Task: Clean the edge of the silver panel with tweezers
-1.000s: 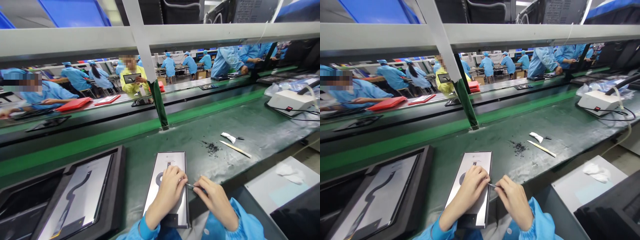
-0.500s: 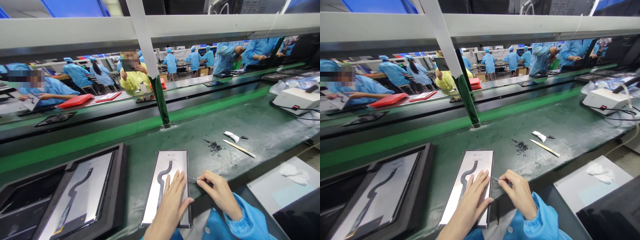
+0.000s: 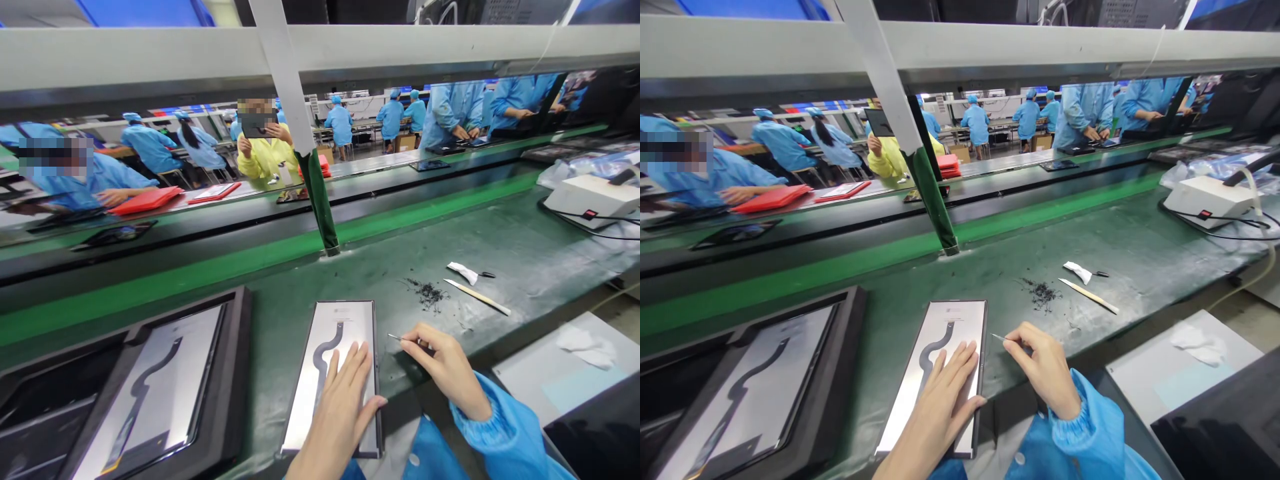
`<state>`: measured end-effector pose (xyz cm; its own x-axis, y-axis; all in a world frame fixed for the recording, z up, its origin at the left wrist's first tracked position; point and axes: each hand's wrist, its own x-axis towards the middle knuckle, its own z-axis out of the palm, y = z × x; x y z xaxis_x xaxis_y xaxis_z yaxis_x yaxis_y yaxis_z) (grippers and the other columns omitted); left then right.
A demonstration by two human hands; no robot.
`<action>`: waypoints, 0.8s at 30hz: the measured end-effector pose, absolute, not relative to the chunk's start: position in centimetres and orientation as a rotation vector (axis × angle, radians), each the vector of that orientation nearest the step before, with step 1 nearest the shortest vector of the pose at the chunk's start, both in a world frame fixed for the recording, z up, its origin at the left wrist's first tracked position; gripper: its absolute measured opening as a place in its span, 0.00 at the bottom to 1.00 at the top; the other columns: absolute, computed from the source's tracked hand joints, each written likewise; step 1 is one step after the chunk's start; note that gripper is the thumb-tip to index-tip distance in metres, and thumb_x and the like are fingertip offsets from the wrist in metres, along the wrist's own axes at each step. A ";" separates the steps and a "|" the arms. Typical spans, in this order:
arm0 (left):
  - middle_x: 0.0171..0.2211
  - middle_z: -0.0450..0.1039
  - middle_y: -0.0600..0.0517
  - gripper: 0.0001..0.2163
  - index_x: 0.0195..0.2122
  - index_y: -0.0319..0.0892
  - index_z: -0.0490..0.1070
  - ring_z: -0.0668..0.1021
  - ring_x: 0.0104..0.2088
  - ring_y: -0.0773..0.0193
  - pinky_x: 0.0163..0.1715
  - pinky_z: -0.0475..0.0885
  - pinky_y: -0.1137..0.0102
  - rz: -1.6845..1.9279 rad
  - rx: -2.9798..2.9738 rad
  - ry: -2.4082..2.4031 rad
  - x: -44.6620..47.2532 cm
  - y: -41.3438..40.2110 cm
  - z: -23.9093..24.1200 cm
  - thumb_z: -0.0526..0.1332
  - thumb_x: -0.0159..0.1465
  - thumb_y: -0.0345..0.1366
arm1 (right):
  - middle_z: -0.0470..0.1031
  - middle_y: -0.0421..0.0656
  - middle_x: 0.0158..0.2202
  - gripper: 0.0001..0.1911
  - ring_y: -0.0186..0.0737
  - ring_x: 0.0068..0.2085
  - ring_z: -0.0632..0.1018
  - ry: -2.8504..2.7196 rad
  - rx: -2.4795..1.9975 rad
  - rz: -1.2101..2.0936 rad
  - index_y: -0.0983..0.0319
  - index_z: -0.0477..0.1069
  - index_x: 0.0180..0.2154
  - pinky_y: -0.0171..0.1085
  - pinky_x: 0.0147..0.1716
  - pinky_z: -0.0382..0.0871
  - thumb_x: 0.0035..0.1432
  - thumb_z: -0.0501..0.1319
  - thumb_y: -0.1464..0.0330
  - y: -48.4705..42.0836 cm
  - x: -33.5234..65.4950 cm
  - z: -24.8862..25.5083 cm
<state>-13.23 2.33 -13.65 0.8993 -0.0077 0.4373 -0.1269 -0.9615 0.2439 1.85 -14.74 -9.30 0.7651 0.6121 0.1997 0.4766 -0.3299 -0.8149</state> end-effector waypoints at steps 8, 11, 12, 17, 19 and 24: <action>0.60 0.70 0.45 0.06 0.39 0.45 0.72 0.67 0.64 0.46 0.56 0.67 0.43 0.589 2.682 0.119 -10.9 1.6 -12.1 0.57 0.69 0.31 | 0.72 0.39 0.26 0.17 0.39 0.28 0.73 -0.865 -1.933 0.155 0.58 0.73 0.29 0.35 0.30 0.66 0.66 0.55 0.58 -14.5 1.1 -8.3; 0.60 0.70 0.46 0.09 0.34 0.45 0.71 0.63 0.66 0.45 0.58 0.64 0.41 0.614 2.668 0.089 -10.5 1.7 -11.3 0.54 0.68 0.28 | 0.73 0.40 0.28 0.17 0.39 0.29 0.75 -0.877 -1.995 0.111 0.58 0.72 0.29 0.35 0.30 0.66 0.68 0.53 0.59 -14.2 0.6 -8.7; 0.61 0.69 0.46 0.10 0.34 0.45 0.72 0.61 0.67 0.46 0.58 0.62 0.41 0.633 2.670 0.072 -10.5 1.8 -11.0 0.54 0.68 0.27 | 0.74 0.40 0.29 0.17 0.39 0.29 0.76 -0.907 -2.028 0.100 0.58 0.72 0.30 0.35 0.30 0.66 0.69 0.52 0.60 -14.2 0.4 -9.0; 0.62 0.68 0.44 0.11 0.35 0.44 0.72 0.59 0.68 0.45 0.58 0.62 0.42 0.605 2.684 0.046 -9.8 2.9 -10.5 0.52 0.68 0.26 | 0.75 0.39 0.29 0.14 0.39 0.32 0.78 -1.216 -2.093 0.135 0.58 0.71 0.31 0.34 0.29 0.65 0.70 0.53 0.65 -14.4 -0.8 -10.3; 0.60 0.69 0.44 0.10 0.34 0.44 0.71 0.60 0.67 0.45 0.57 0.63 0.42 0.549 2.688 0.090 -9.6 3.1 -11.0 0.52 0.68 0.27 | 0.75 0.39 0.31 0.12 0.40 0.33 0.78 -1.213 -2.057 0.132 0.58 0.71 0.32 0.34 0.31 0.66 0.69 0.55 0.66 -14.5 -1.0 -10.6; 0.60 0.68 0.42 0.11 0.35 0.43 0.69 0.59 0.67 0.42 0.56 0.63 0.39 0.638 2.780 0.131 -10.9 2.0 -12.0 0.50 0.68 0.25 | 0.75 0.40 0.31 0.11 0.40 0.34 0.78 -1.004 -2.035 0.071 0.58 0.69 0.32 0.35 0.33 0.68 0.70 0.55 0.67 -14.0 -1.7 -11.3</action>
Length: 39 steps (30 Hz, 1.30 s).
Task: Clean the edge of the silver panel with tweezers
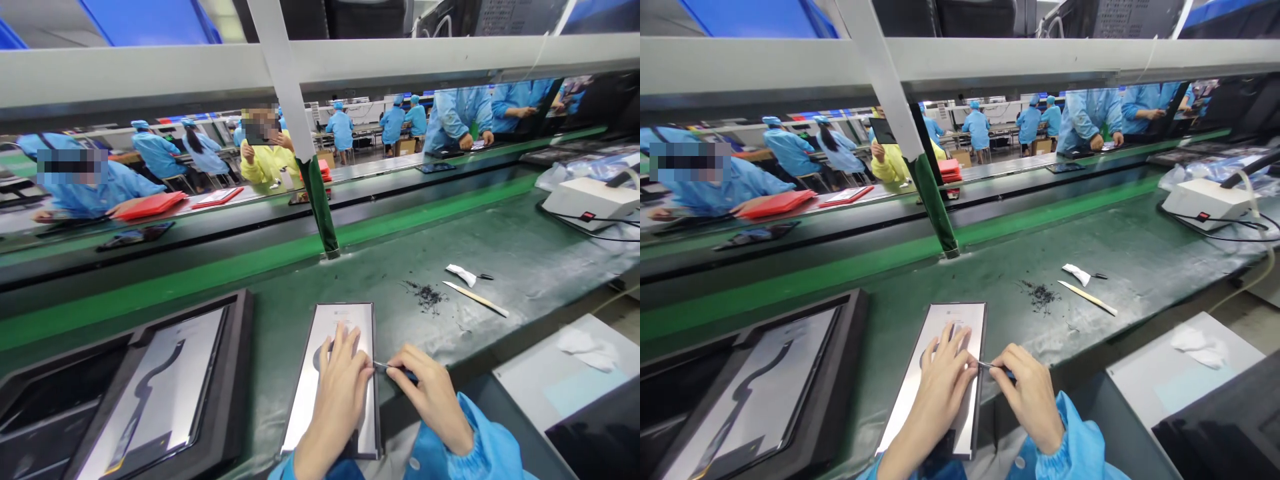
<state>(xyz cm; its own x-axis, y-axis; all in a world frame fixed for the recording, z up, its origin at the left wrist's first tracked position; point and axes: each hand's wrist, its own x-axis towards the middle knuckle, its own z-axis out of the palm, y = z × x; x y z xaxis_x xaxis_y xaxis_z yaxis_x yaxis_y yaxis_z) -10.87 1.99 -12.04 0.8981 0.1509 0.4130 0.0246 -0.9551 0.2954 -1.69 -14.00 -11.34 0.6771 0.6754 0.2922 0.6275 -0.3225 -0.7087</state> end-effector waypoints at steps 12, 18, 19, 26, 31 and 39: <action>0.59 0.70 0.43 0.10 0.33 0.43 0.69 0.58 0.68 0.42 0.57 0.62 0.38 0.451 2.811 0.027 -9.0 3.2 -10.8 0.53 0.65 0.23 | 0.75 0.41 0.31 0.16 0.39 0.33 0.79 -0.998 -2.038 -0.012 0.57 0.70 0.32 0.35 0.33 0.70 0.71 0.51 0.63 -14.2 -1.7 -11.3; 0.67 0.58 0.42 0.13 0.32 0.41 0.70 0.50 0.70 0.43 0.62 0.52 0.36 0.544 2.890 -0.097 -9.5 1.6 -9.5 0.52 0.63 0.18 | 0.74 0.41 0.31 0.18 0.40 0.33 0.78 -1.122 -2.167 -0.105 0.58 0.69 0.33 0.35 0.29 0.67 0.73 0.47 0.64 -14.3 -2.2 -11.6; 0.67 0.58 0.43 0.12 0.32 0.42 0.71 0.50 0.70 0.43 0.62 0.51 0.36 0.502 2.879 -0.115 -9.1 1.8 -9.2 0.53 0.63 0.19 | 0.74 0.42 0.31 0.17 0.40 0.32 0.78 -1.177 -2.158 -0.084 0.58 0.69 0.33 0.34 0.29 0.67 0.72 0.48 0.64 -14.4 -2.1 -11.5; 0.61 0.69 0.45 0.08 0.32 0.45 0.72 0.60 0.67 0.41 0.58 0.59 0.35 0.336 2.778 -0.004 -8.6 3.8 -10.2 0.57 0.65 0.27 | 0.75 0.38 0.28 0.12 0.37 0.28 0.77 -1.018 -2.054 0.121 0.58 0.71 0.35 0.33 0.28 0.68 0.69 0.54 0.63 -14.5 -1.1 -11.2; 0.63 0.66 0.45 0.09 0.32 0.44 0.70 0.56 0.69 0.41 0.60 0.55 0.33 0.494 2.763 0.059 -10.3 2.9 -11.6 0.54 0.67 0.27 | 0.76 0.41 0.31 0.20 0.39 0.31 0.79 -1.012 -2.078 0.093 0.58 0.70 0.31 0.34 0.31 0.69 0.72 0.47 0.61 -14.4 -1.4 -11.5; 0.64 0.63 0.38 0.14 0.58 0.43 0.61 0.62 0.67 0.47 0.63 0.58 0.41 0.576 2.716 0.061 -11.7 2.8 -14.1 0.54 0.71 0.34 | 0.76 0.40 0.29 0.21 0.39 0.31 0.79 -0.947 -2.048 0.177 0.58 0.69 0.29 0.34 0.31 0.68 0.72 0.48 0.59 -14.4 -0.5 -11.1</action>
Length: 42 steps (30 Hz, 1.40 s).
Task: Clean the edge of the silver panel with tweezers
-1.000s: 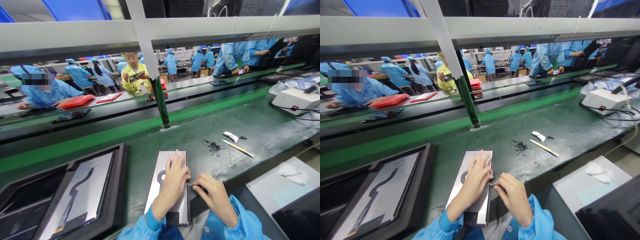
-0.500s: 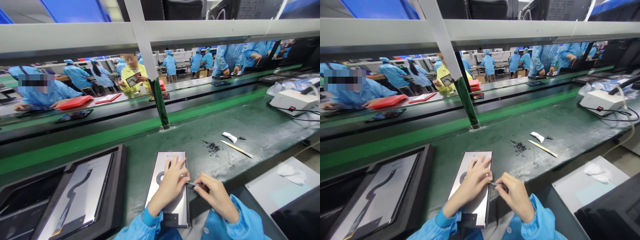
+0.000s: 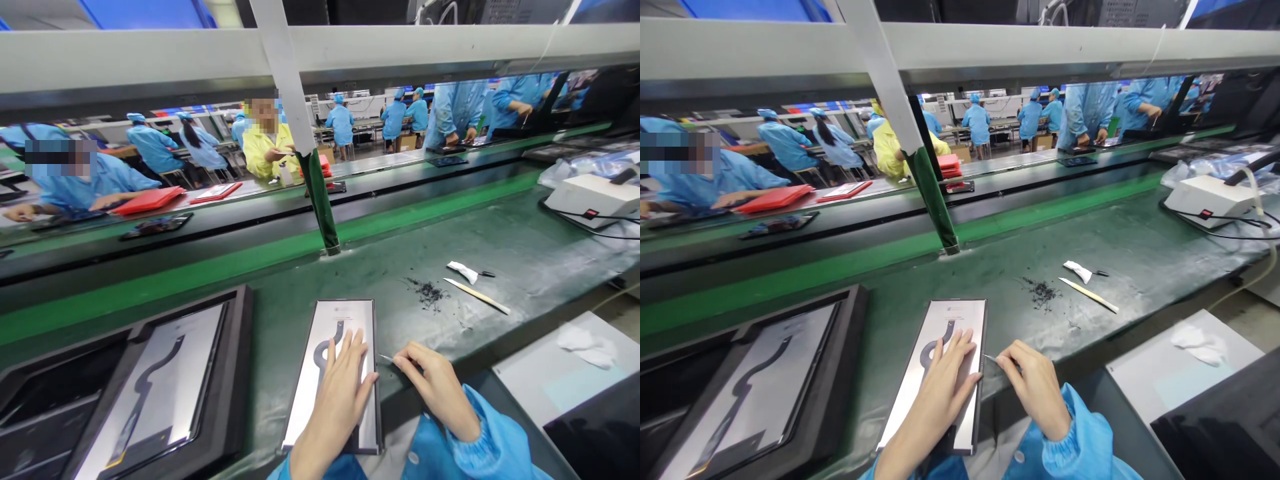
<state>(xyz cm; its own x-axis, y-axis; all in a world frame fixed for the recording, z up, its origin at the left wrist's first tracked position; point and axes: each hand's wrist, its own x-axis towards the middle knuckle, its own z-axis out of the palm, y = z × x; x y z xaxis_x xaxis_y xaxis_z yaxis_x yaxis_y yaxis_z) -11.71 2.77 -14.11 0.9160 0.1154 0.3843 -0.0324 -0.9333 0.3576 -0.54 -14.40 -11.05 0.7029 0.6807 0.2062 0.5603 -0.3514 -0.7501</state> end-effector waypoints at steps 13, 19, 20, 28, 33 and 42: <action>0.63 0.64 0.34 0.22 0.62 0.42 0.58 0.62 0.65 0.42 0.59 0.60 0.36 0.617 2.811 -0.109 -11.7 3.7 -15.0 0.60 0.69 0.37 | 0.72 0.39 0.24 0.24 0.38 0.26 0.75 -0.849 -2.045 0.139 0.58 0.67 0.25 0.35 0.27 0.65 0.69 0.48 0.54 -13.6 1.0 -10.6; 0.63 0.64 0.36 0.22 0.62 0.43 0.59 0.63 0.65 0.43 0.60 0.60 0.39 0.596 2.829 -0.121 -11.8 3.9 -14.6 0.61 0.69 0.37 | 0.73 0.39 0.24 0.25 0.38 0.26 0.74 -0.830 -2.045 0.119 0.57 0.67 0.25 0.35 0.27 0.65 0.68 0.48 0.52 -13.0 1.7 -10.4; 0.63 0.64 0.36 0.22 0.62 0.43 0.59 0.63 0.65 0.43 0.60 0.60 0.39 0.595 2.829 -0.124 -11.8 3.9 -14.6 0.61 0.69 0.37 | 0.73 0.39 0.24 0.25 0.38 0.26 0.74 -0.826 -2.044 0.117 0.57 0.67 0.25 0.35 0.27 0.65 0.68 0.48 0.52 -12.9 1.7 -10.4; 0.63 0.65 0.37 0.21 0.62 0.44 0.60 0.62 0.66 0.44 0.61 0.60 0.39 0.604 2.816 -0.087 -11.7 3.6 -15.1 0.61 0.69 0.39 | 0.73 0.39 0.23 0.24 0.38 0.25 0.74 -0.806 -2.046 0.109 0.58 0.69 0.25 0.34 0.26 0.64 0.67 0.49 0.53 -12.5 2.2 -10.2; 0.63 0.64 0.35 0.21 0.62 0.42 0.58 0.62 0.66 0.43 0.60 0.60 0.38 0.595 2.813 -0.082 -11.9 3.5 -15.1 0.59 0.70 0.38 | 0.73 0.39 0.23 0.22 0.38 0.25 0.74 -0.799 -2.046 0.108 0.58 0.69 0.25 0.35 0.26 0.64 0.67 0.51 0.54 -12.2 2.8 -10.3; 0.64 0.65 0.44 0.06 0.45 0.45 0.71 0.59 0.68 0.44 0.61 0.58 0.37 0.549 2.713 0.147 -10.5 2.4 -12.5 0.59 0.68 0.32 | 0.73 0.38 0.26 0.18 0.37 0.29 0.76 -0.943 -1.966 0.205 0.58 0.69 0.28 0.33 0.30 0.67 0.69 0.51 0.61 -12.6 1.1 -9.6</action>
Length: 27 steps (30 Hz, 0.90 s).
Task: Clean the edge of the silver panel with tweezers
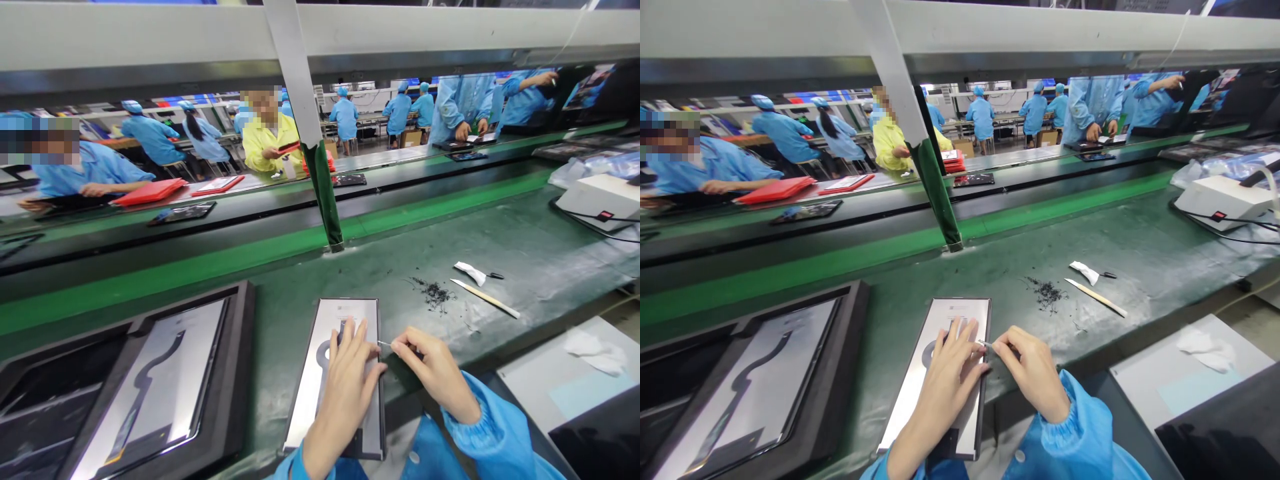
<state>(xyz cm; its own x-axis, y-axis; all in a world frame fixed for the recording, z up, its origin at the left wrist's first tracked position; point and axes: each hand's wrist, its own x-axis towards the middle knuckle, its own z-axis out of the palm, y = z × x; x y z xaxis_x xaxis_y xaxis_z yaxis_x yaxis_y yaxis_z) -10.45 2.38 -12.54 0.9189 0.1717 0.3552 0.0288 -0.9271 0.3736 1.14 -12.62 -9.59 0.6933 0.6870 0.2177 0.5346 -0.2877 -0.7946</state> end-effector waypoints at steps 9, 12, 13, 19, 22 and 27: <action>0.65 0.64 0.47 0.09 0.35 0.44 0.67 0.54 0.70 0.44 0.63 0.53 0.36 0.588 2.681 0.162 -9.9 1.9 -11.8 0.51 0.70 0.27 | 0.76 0.39 0.28 0.19 0.39 0.29 0.79 -1.085 -2.144 -0.061 0.58 0.69 0.31 0.35 0.28 0.64 0.73 0.48 0.61 -13.6 -0.2 -11.7; 0.65 0.63 0.47 0.10 0.34 0.44 0.67 0.53 0.70 0.44 0.63 0.54 0.38 0.517 2.678 0.144 -9.4 2.0 -11.6 0.51 0.70 0.26 | 0.74 0.39 0.29 0.18 0.37 0.29 0.78 -1.190 -2.171 -0.103 0.58 0.68 0.31 0.33 0.27 0.64 0.73 0.48 0.63 -13.9 -0.9 -11.7; 0.65 0.63 0.47 0.09 0.34 0.43 0.67 0.53 0.70 0.44 0.63 0.54 0.37 0.483 2.673 0.147 -9.3 2.1 -11.6 0.51 0.69 0.26 | 0.74 0.39 0.30 0.17 0.36 0.28 0.77 -1.213 -2.185 -0.101 0.58 0.68 0.31 0.33 0.25 0.63 0.72 0.49 0.64 -13.9 -1.0 -11.6; 0.66 0.62 0.45 0.09 0.34 0.44 0.65 0.52 0.70 0.43 0.61 0.56 0.35 0.438 2.655 0.207 -9.3 2.7 -12.3 0.50 0.70 0.27 | 0.73 0.40 0.31 0.13 0.37 0.30 0.78 -1.269 -2.225 -0.062 0.58 0.69 0.32 0.33 0.25 0.64 0.70 0.53 0.65 -13.6 -0.5 -11.4; 0.67 0.60 0.43 0.09 0.35 0.44 0.64 0.52 0.70 0.43 0.59 0.57 0.34 0.519 2.673 0.247 -9.9 2.4 -12.9 0.49 0.71 0.27 | 0.74 0.40 0.30 0.16 0.39 0.32 0.78 -1.235 -2.184 -0.059 0.58 0.69 0.32 0.34 0.28 0.66 0.72 0.50 0.64 -13.5 -0.5 -11.4; 0.65 0.61 0.40 0.10 0.37 0.43 0.64 0.51 0.70 0.44 0.60 0.57 0.34 0.655 2.733 0.306 -10.4 0.9 -13.7 0.47 0.71 0.26 | 0.74 0.40 0.27 0.23 0.39 0.30 0.78 -1.166 -2.155 -0.099 0.58 0.66 0.30 0.35 0.28 0.66 0.74 0.43 0.61 -13.3 -1.1 -11.6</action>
<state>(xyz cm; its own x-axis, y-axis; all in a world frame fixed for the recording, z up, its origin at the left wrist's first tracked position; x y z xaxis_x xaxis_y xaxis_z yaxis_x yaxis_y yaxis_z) -10.43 0.89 -13.66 0.8724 0.2760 0.4033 0.1327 -0.9280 0.3481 -1.14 -13.33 -11.60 0.5964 0.7149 0.3651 0.7661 -0.3710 -0.5249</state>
